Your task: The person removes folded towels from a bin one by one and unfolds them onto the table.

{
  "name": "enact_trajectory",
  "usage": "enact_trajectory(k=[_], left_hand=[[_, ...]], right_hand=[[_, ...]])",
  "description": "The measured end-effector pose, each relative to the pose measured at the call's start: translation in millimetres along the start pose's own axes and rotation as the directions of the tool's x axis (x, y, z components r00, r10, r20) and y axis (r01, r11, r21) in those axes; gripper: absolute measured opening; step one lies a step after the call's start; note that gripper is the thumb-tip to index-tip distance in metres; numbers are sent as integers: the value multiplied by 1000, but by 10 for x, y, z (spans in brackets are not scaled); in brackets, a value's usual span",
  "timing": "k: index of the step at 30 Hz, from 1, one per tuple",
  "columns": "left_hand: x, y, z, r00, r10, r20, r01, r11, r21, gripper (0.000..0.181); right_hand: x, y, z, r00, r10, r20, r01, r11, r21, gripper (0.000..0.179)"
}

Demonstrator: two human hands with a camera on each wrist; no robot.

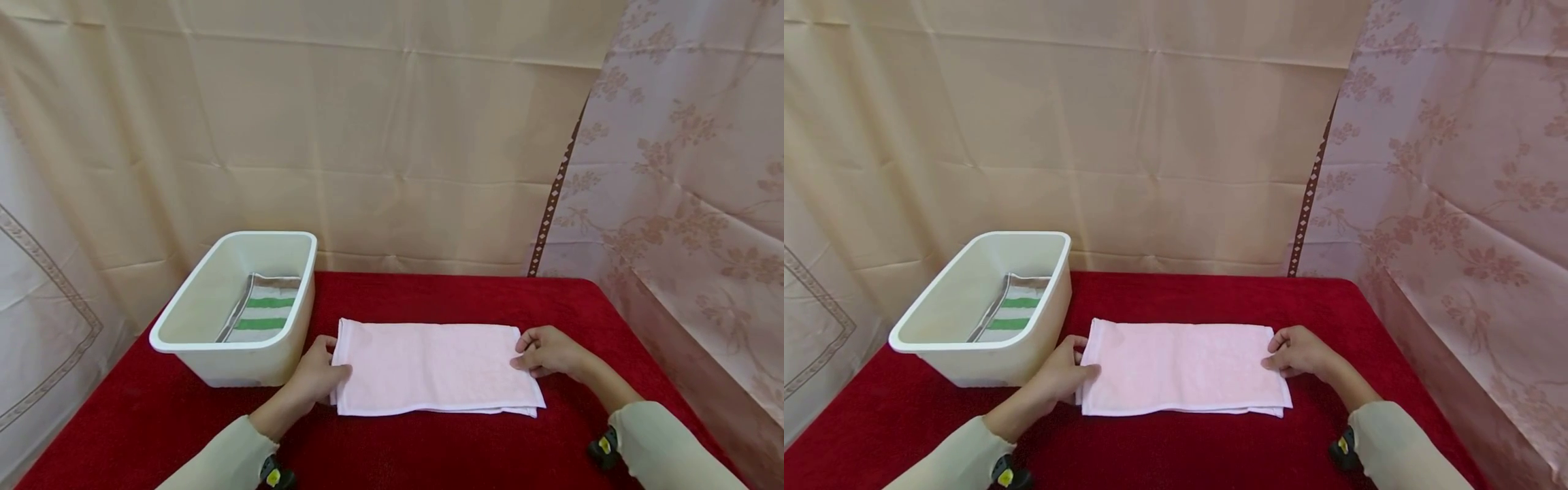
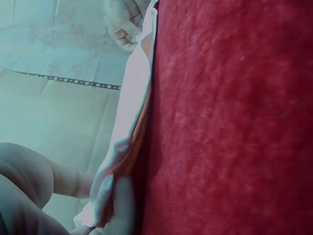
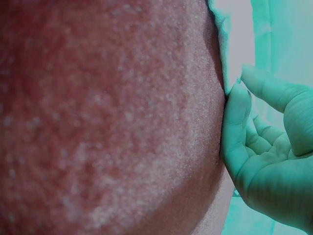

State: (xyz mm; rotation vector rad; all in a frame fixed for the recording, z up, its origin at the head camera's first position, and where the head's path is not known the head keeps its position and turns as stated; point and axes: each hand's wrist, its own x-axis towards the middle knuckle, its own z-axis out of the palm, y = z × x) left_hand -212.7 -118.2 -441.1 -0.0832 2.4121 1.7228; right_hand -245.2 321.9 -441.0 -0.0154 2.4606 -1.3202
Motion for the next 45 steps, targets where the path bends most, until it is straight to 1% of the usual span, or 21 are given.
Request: enact_trajectory(k=[4, 6, 12, 16, 21, 23, 26, 28, 30, 32, 33, 34, 35, 36, 37, 38, 39, 41, 42, 44, 45], left_hand=[[-53, -16, -24, 1000, -7, 16, 7, 1000, -14, 64], [-56, -32, -35, 1000, -5, 17, 6, 1000, -5, 66], [-34, -77, -55, 1000, -1, 10, 1, 1000, 7, 60], [-35, -78, -70, 1000, -4, 17, 4, 1000, 4, 58], [-49, -77, -111, 998, -32, 53, 33, 999, -10, 53], [-53, -73, -123, 997, -47, 67, 48, 999, -11, 51], [-61, -65, -142, 996, -43, 75, 43, 999, -1, 48], [-74, -59, -151, 997, -25, 75, 23, 999, 27, 44], [-86, -59, -156, 997, 18, 73, -24, 997, 79, 38], [-101, -66, -153, 994, 76, 76, -89, 981, 173, 32], [-106, -71, -150, 990, 113, 80, -128, 965, 227, 30], [-109, -69, -152, 983, 163, 83, -181, 939, 292, 29], [-111, -68, -152, 974, 208, 89, -226, 907, 356, 27], [-111, -66, -154, 963, 250, 97, -268, 867, 421, 26], [-111, -64, -158, 950, 292, 111, -309, 822, 479, 25], [-108, -61, -165, 936, 328, 129, -345, 776, 528, 23], [-105, -60, -175, 917, 369, 154, -387, 723, 573, 22], [-95, -57, -194, 869, 438, 228, -474, 608, 637, 17], [-89, -61, -207, 840, 469, 273, -519, 546, 657, 15], [-84, -69, -232, 772, 512, 377, -608, 423, 672, 13], [-83, -72, -242, 734, 524, 432, -651, 362, 667, 12]], right_hand=[[-4, -1, -1, 1000, 3, -6, -3, 1000, -3, 33], [-5, 2, -3, 1000, 4, -4, -4, 1000, -2, 33], [-17, 0, -7, 1000, -2, 3, 2, 1000, 5, 32], [-27, -2, 7, 1000, -16, -2, 16, 1000, -6, 31], [-58, -4, 37, 998, -54, -18, 53, 996, -75, 31], [-84, -12, 33, 996, -93, -10, 91, 989, -118, 32], [-126, -18, 16, 983, -182, 27, 184, 963, -195, 34], [-155, -21, 5, 966, -254, 58, 260, 929, -265, 33], [-188, -33, 6, 945, -313, 92, 325, 886, -331, 31], [-229, -52, 19, 926, -356, 122, 375, 848, -375, 28], [-251, -63, 30, 917, -374, 138, 398, 831, -390, 27], [-275, -75, 43, 906, -393, 157, 422, 816, -395, 25], [-301, -86, 57, 898, -405, 170, 438, 806, -398, 23], [-329, -94, 73, 887, -425, 183, 462, 791, -402, 21], [-356, -101, 88, 874, -445, 196, 486, 773, -408, 20], [-384, -107, 103, 859, -469, 205, 509, 747, -428, 18], [-410, -109, 118, 841, -497, 212, 535, 709, -459, 17], [-463, -104, 148, 806, -552, 214, 568, 619, -543, 17], [-486, -98, 163, 787, -580, 211, 577, 568, -587, 17], [-526, -82, 189, 741, -639, 208, 587, 465, -663, 20], [-544, -69, 200, 709, -673, 212, 597, 412, -689, 21]])
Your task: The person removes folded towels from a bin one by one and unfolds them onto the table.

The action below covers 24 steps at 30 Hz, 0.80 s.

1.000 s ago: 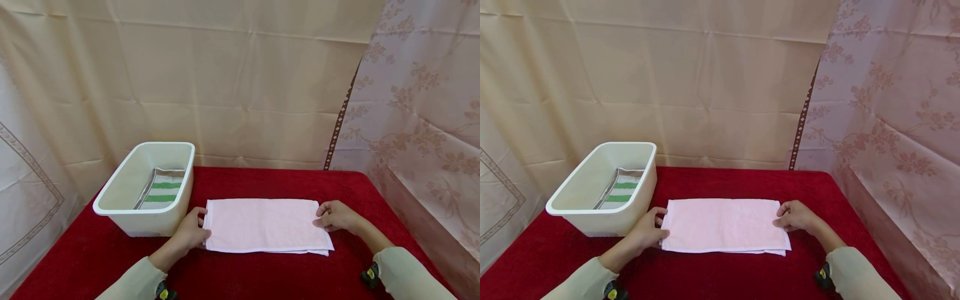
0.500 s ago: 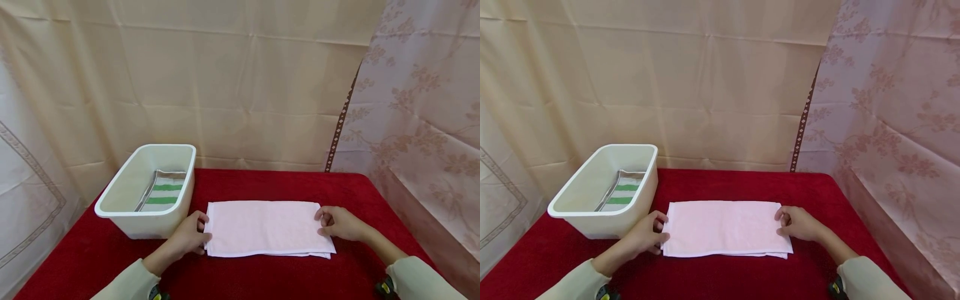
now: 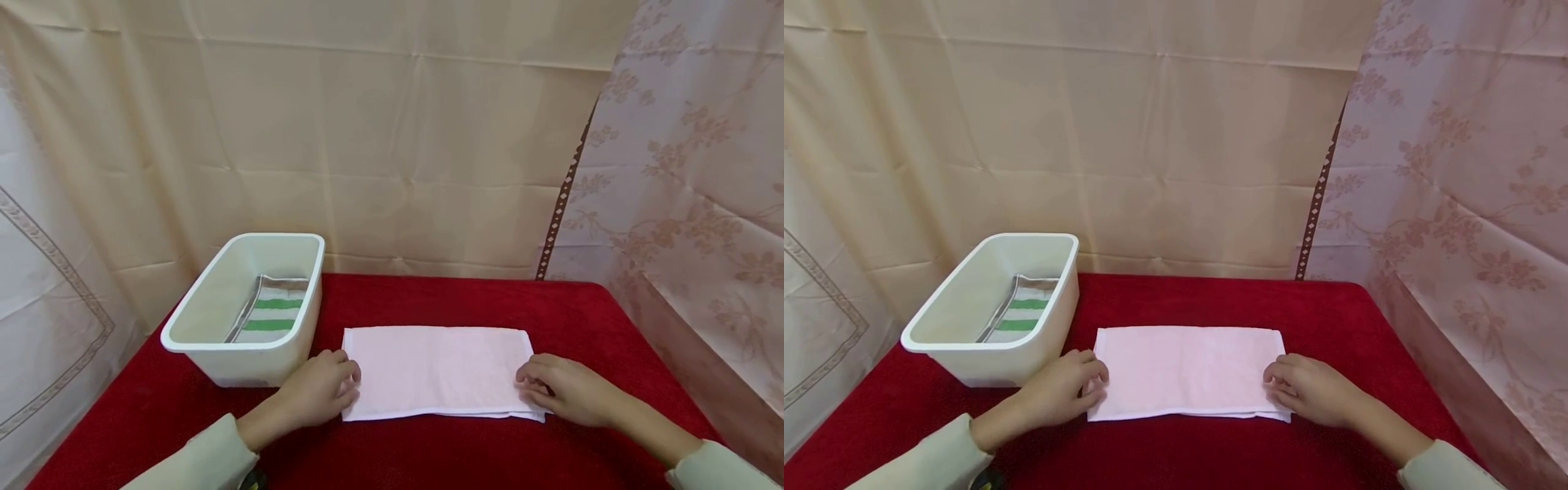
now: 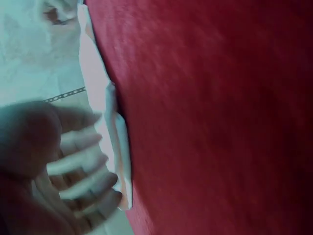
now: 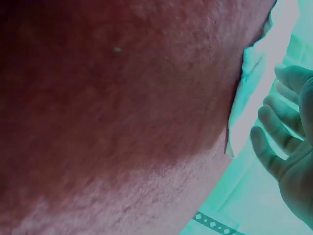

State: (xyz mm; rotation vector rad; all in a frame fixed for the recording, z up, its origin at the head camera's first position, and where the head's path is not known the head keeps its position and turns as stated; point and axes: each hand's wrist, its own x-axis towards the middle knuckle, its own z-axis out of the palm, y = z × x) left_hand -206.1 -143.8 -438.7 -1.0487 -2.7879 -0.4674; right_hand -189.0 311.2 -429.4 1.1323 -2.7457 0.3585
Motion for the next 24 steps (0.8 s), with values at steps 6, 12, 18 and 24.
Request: enact_trajectory(k=[6, 12, 18, 24], left_hand=[[-24, -13, -20, 951, 277, 139, -298, 940, 168, 24], [-39, 2, -75, 899, 396, 188, -436, 853, 287, 21], [-61, 26, -68, 851, 483, 206, -524, 761, 382, 11], [-61, 36, -60, 843, 476, 250, -537, 763, 360, 10]], right_hand=[[-93, 2, 43, 950, -276, -145, 253, 954, -160, 6], [-136, 8, 94, 935, -343, -91, 323, 929, -181, 19], [-183, 21, 128, 938, -342, -58, 331, 933, -144, 46], [-205, 37, 121, 946, -319, -52, 312, 944, -104, 50]])
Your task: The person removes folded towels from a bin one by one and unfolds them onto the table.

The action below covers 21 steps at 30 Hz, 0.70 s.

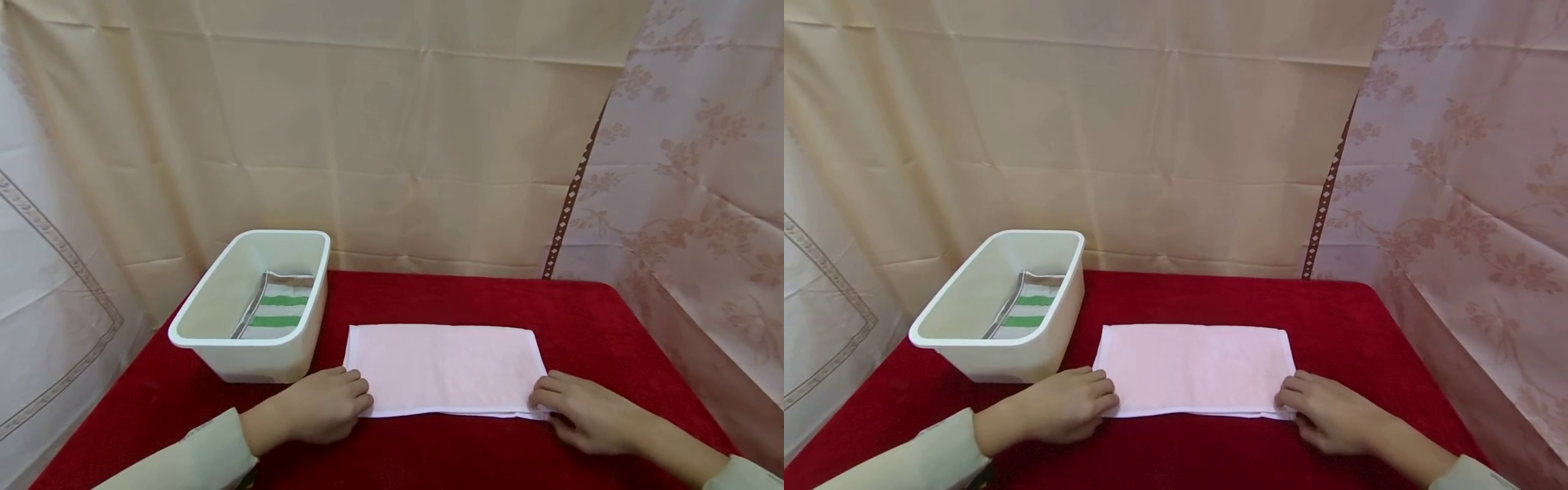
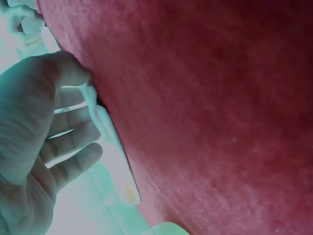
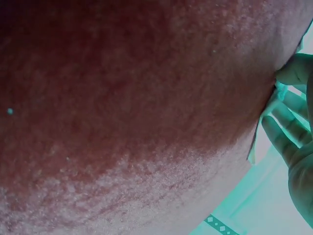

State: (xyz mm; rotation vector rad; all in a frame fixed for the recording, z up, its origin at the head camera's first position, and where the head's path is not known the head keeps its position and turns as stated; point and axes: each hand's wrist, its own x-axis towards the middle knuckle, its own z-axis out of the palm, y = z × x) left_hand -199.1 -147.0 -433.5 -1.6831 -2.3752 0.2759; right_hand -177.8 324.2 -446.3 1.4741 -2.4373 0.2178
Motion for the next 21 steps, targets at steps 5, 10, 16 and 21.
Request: enact_trajectory(k=[5, 10, 16, 21], left_hand=[[-3, 6, 13, 1000, 14, -23, -13, 1000, 28, 10], [-10, 24, 30, 998, 31, -52, -23, 989, 146, 8], [-50, 18, 1, 1000, -7, -25, 11, 990, 137, 10], [-77, 10, 0, 997, -24, -71, 30, 996, 79, 14]], right_hand=[[-18, 41, 12, 1000, 6, -15, -6, 1000, -4, 29], [-23, 57, 14, 999, -17, -39, 17, 1000, -3, 25], [-8, 54, -34, 1000, 1, -19, 0, 999, 33, 41], [2, 54, -64, 1000, 9, -27, -8, 999, 45, 28]])
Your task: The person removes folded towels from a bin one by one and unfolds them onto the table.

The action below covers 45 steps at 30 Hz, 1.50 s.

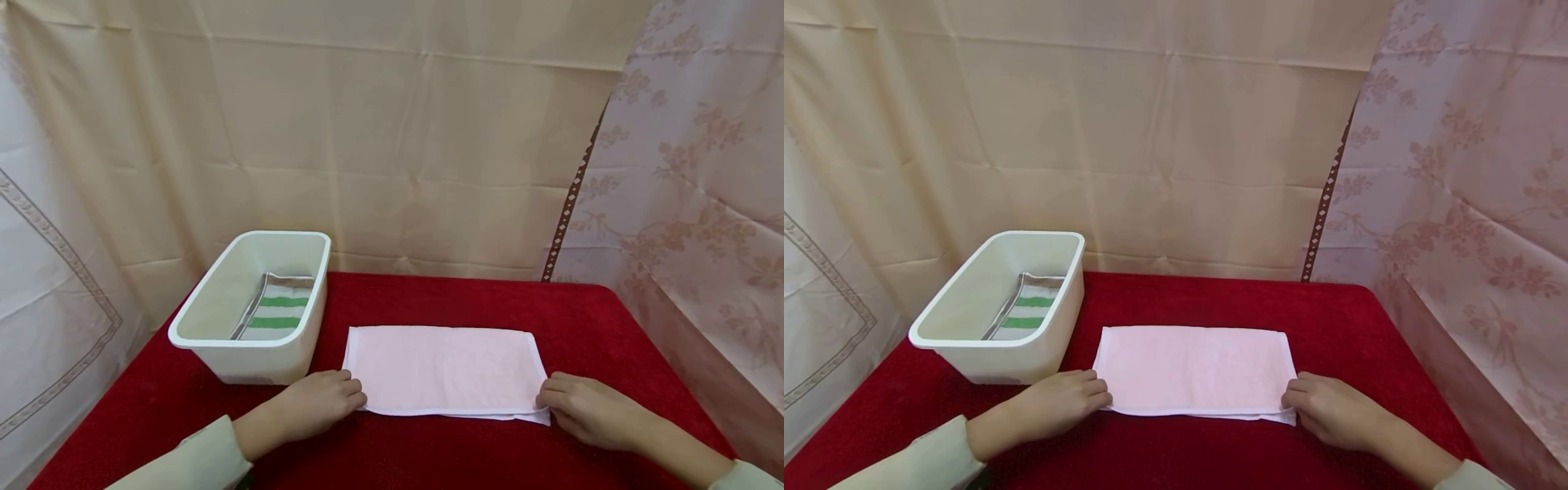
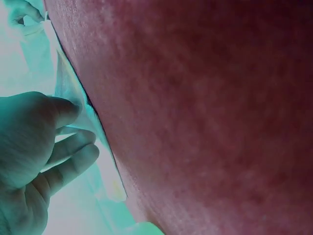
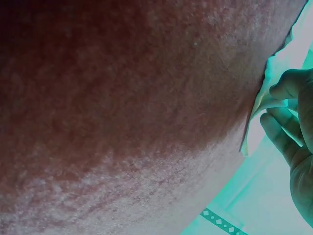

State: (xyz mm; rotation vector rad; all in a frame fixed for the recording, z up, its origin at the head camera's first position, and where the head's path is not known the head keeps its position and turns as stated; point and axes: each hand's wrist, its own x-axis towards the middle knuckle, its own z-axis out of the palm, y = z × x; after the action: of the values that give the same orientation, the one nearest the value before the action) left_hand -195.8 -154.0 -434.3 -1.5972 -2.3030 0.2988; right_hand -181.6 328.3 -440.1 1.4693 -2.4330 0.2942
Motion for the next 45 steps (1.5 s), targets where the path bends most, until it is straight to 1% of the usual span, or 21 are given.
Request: enact_trajectory(k=[1, 4, 6, 9, 11, 12, 14, 17, 19, 22, 27, 30, 32, 35, 37, 39, 42, 45], left_hand=[[-7, 0, 5, 1000, -8, -11, 8, 1000, -8, 15], [-29, 2, 29, 998, -40, -46, 38, 999, -35, 18], [-42, -1, 46, 996, -68, -61, 63, 995, -72, 21], [-44, -16, 72, 987, -137, -89, 121, 979, -163, 21], [-31, -35, 89, 974, -192, -119, 163, 963, -214, 20], [-20, -47, 95, 965, -222, -140, 186, 954, -235, 20], [11, -75, 100, 941, -284, -186, 234, 940, -250, 18], [70, -120, 95, 893, -381, -241, 317, 911, -264, 15], [117, -149, 88, 863, -435, -256, 367, 889, -272, 11], [197, -198, 96, 831, -491, -260, 423, 863, -278, 10], [333, -314, 146, 789, -554, -265, 485, 827, -286, 10], [417, -389, 169, 762, -601, -242, 535, 794, -289, 9], [470, -423, 167, 739, -639, -213, 576, 764, -290, 7], [551, -447, 152, 702, -697, -146, 644, 709, -287, 5], [608, -457, 146, 681, -725, -102, 678, 677, -285, 6], [664, -472, 147, 663, -745, -72, 703, 652, -284, 8], [734, -512, 174, 637, -768, -65, 724, 625, -293, 9], [784, -563, 213, 611, -787, -82, 735, 603, -312, 10]], right_hand=[[4, 4, -5, 1000, -3, -7, 3, 1000, -1, 34], [16, 28, -18, 999, -20, -31, 19, 1000, -21, 34], [31, 46, -24, 998, -34, -44, 33, 999, -30, 41], [49, 79, -45, 998, -35, -48, 33, 999, -37, 32], [64, 102, -67, 998, -25, -52, 24, 999, -36, 26], [72, 112, -81, 999, -13, -52, 11, 999, -36, 26], [90, 135, -106, 998, 2, -60, -5, 999, -42, 29], [123, 174, -138, 997, 32, -72, -37, 997, -67, 42], [141, 210, -155, 995, 53, -82, -60, 994, -87, 44], [177, 273, -182, 992, 81, -97, -92, 989, -120, 41], [262, 391, -224, 989, 95, -109, -111, 983, -147, 39], [307, 464, -236, 989, 104, -108, -120, 980, -157, 39], [336, 506, -237, 988, 122, -99, -137, 978, -160, 39], [375, 561, -233, 984, 163, -78, -174, 970, -169, 36], [397, 597, -231, 981, 184, -63, -192, 967, -166, 35], [415, 635, -227, 978, 205, -49, -210, 963, -167, 33], [435, 695, -220, 971, 238, -36, -241, 958, -157, 30], [462, 749, -218, 964, 264, -27, -265, 953, -150, 28]])
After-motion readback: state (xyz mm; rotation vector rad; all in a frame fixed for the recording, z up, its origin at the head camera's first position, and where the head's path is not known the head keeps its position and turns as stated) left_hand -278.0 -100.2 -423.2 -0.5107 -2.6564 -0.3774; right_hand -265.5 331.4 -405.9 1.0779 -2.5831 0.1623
